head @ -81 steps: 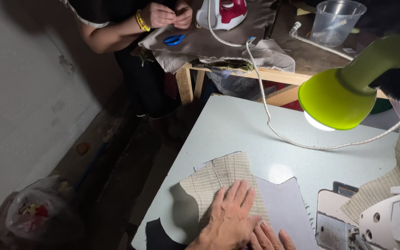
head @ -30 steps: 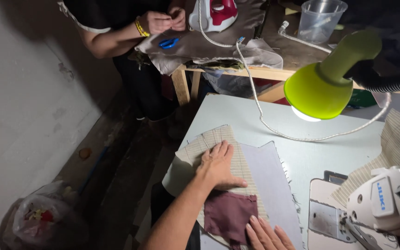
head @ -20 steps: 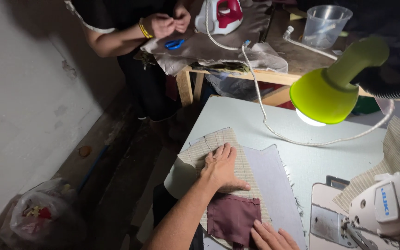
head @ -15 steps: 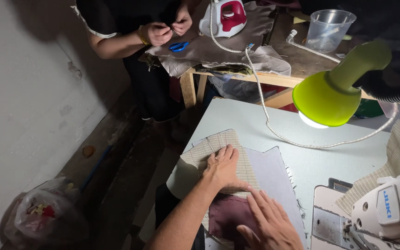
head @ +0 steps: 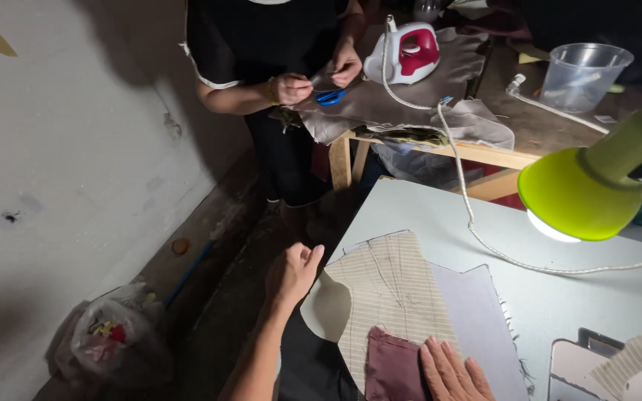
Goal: Cutting fabric with scissors and precisely aligning fabric layers on a sewing table.
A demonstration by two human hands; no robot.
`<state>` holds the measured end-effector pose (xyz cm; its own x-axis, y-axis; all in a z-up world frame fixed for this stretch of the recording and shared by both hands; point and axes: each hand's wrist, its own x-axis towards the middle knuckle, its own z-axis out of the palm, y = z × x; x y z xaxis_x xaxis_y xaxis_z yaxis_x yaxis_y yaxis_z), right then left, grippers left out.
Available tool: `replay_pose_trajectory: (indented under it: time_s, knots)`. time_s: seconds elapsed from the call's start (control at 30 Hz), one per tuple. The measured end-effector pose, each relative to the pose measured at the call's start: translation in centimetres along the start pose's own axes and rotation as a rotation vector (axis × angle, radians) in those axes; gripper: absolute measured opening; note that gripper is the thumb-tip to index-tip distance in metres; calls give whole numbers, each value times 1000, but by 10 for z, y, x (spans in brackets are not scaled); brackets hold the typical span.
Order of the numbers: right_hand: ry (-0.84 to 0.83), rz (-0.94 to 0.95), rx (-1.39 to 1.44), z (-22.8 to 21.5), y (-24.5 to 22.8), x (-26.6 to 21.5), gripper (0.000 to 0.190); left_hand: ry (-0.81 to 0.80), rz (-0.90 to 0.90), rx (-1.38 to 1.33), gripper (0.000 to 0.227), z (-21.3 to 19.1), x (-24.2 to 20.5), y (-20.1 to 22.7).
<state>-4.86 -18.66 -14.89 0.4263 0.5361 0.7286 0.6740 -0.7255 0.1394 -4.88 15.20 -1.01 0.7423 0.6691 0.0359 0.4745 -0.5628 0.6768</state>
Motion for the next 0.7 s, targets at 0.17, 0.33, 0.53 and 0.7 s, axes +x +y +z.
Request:
replay_pose_trajectory:
  time_s: [0.17, 0.33, 0.53, 0.7]
  knots:
    - [252, 137, 58, 29, -16, 2, 38, -78, -33, -5, 45, -2, -6, 10]
    - [179, 85, 22, 39, -13, -11, 43, -40, 17, 16, 27, 27, 7, 4]
    - [244, 71, 3, 59, -8, -21, 48, -170, 732, -241, 19, 40, -91, 83]
    - [402, 21, -51, 98, -1, -38, 24, -721, 608, 218, 76, 48, -112, 117]
